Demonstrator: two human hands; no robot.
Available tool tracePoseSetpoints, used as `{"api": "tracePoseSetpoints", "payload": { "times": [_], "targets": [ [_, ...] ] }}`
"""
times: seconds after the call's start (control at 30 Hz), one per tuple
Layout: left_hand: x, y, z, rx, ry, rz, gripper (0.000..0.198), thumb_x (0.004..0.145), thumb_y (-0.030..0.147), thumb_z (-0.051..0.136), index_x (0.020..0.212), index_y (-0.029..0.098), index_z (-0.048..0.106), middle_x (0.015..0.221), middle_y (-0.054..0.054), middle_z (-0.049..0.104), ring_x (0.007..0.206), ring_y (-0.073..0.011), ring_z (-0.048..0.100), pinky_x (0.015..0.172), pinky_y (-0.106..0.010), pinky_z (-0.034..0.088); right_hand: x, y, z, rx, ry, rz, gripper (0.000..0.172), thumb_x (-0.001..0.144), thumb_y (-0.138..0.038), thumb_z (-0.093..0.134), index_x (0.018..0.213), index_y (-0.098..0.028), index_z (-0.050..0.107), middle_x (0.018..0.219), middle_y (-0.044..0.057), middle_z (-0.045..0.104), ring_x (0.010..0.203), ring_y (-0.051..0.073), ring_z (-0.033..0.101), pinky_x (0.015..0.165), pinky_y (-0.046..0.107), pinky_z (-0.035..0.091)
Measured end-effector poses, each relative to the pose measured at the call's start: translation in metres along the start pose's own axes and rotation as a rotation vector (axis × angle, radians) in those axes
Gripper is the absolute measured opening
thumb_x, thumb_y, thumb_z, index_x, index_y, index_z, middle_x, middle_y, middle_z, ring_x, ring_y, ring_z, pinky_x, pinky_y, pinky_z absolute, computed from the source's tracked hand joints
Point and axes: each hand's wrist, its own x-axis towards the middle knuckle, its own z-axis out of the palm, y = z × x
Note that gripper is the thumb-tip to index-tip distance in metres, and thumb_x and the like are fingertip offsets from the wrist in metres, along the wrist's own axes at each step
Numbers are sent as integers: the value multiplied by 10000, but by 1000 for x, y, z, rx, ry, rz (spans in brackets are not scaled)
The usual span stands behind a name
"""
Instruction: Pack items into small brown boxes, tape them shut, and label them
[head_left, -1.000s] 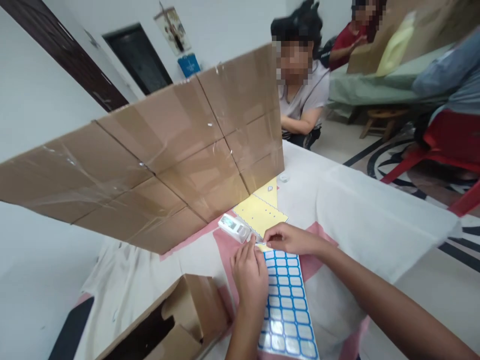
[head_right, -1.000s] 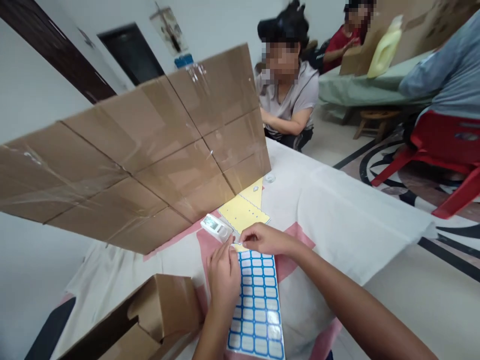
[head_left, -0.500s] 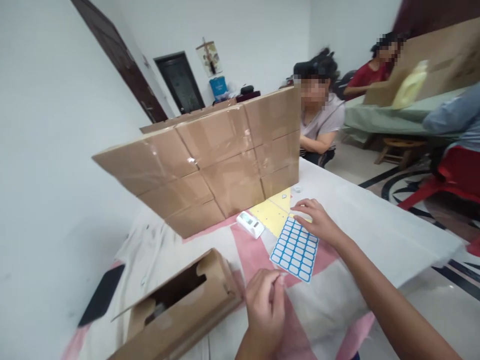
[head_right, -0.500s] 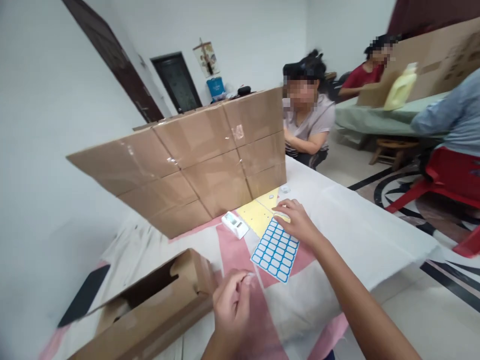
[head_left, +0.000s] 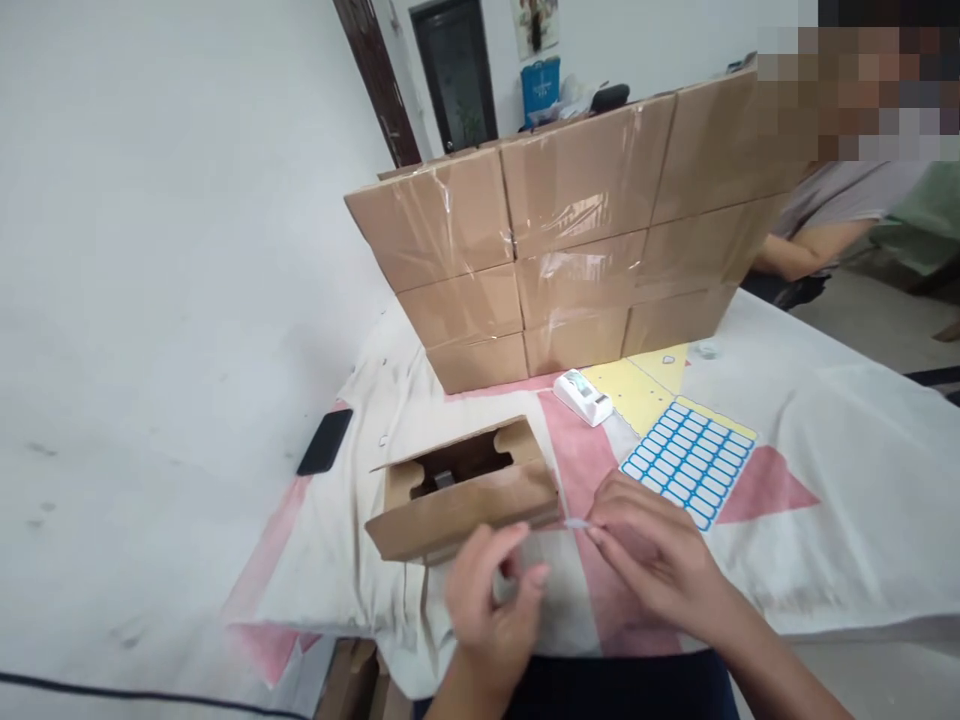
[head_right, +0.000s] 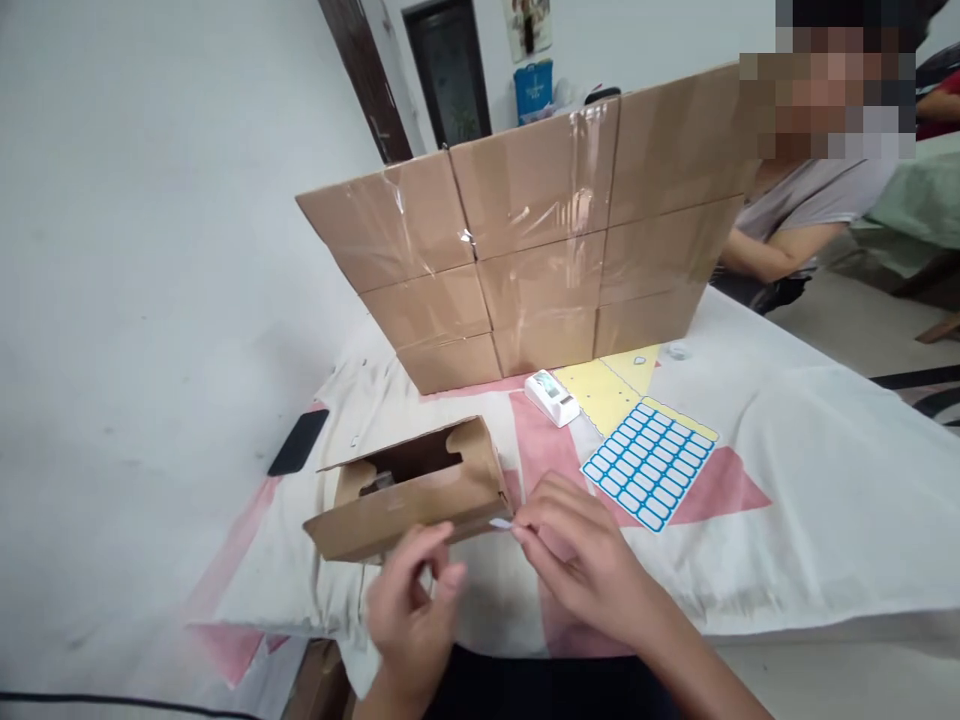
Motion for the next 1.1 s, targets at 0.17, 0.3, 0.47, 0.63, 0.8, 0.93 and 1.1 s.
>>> {"api": "tracePoseSetpoints", "payload": {
  "times": [0.17, 0.3, 0.47, 0.63, 0.8, 0.93, 1.1],
  "targets": [
    [41, -30, -57, 600, 66, -9, 264, 861, 273, 719, 1117, 230, 669, 1029, -76, 647, 986, -241, 580, 891, -409, 436, 49, 10, 13, -64, 121, 16, 115, 985, -198, 560, 1036, -272, 631, 1170, 70, 676, 1148, 263, 623, 992, 439, 491],
    [56, -36, -66, 657, -100, -104, 136, 911, 331, 660, 1030, 278, 700, 1044, -33, 673, 1024, -240, 590, 851, -402, 346, 86, 22, 38, -14, 50, 58, 130, 1026, -243, 500, 1044, -247, 629, 1198, 66, 706, 1165, 241, 641, 1006, 400, 488],
    [56, -36, -57, 611, -120, -208, 174, 932, 328, 629, 1101, 293, 657, 1065, 6, 721, 1021, -222, 635, 859, -408, 281, 89, 35, 58, 32, 106, 111, 156, 1036, -274, 487, 1010, -226, 633, 1012, 61, 720, 985, 223, 678, 895, 361, 513],
    [63, -38, -55, 516, -109, -247, 247, 924, 292, 633, 1169, 308, 601, 1016, 46, 756, 915, -189, 688, 894, -410, 282, 81, 42, 62, 132, 165, 101, 142, 1036, -290, 505, 1042, -231, 635, 1018, 60, 716, 1015, 220, 677, 913, 360, 521],
    [68, -36, -53, 422, -97, -288, 201, 925, 284, 616, 1126, 290, 597, 955, 38, 749, 861, -178, 668, 900, -394, 349, 77, 45, 62, 151, 180, 126, 133, 1031, -268, 521, 1067, -244, 648, 1042, 56, 712, 1046, 218, 673, 940, 368, 518],
    [68, -35, -50, 429, -56, -301, 156, 939, 309, 603, 1092, 281, 609, 943, 21, 744, 852, -184, 657, 895, -395, 370, 72, 48, 60, 160, 152, 89, 145, 1028, -227, 517, 1097, -249, 643, 1065, 61, 713, 1067, 217, 666, 945, 381, 526],
    [69, -44, -43, 446, -76, -301, 191, 935, 268, 601, 1126, 287, 595, 953, 50, 749, 850, -169, 684, 900, -397, 317, 68, 50, 58, 128, 150, 66, 150, 1017, -199, 521, 1090, -251, 642, 1082, 65, 715, 1090, 219, 664, 948, 391, 535]
  ]
}}
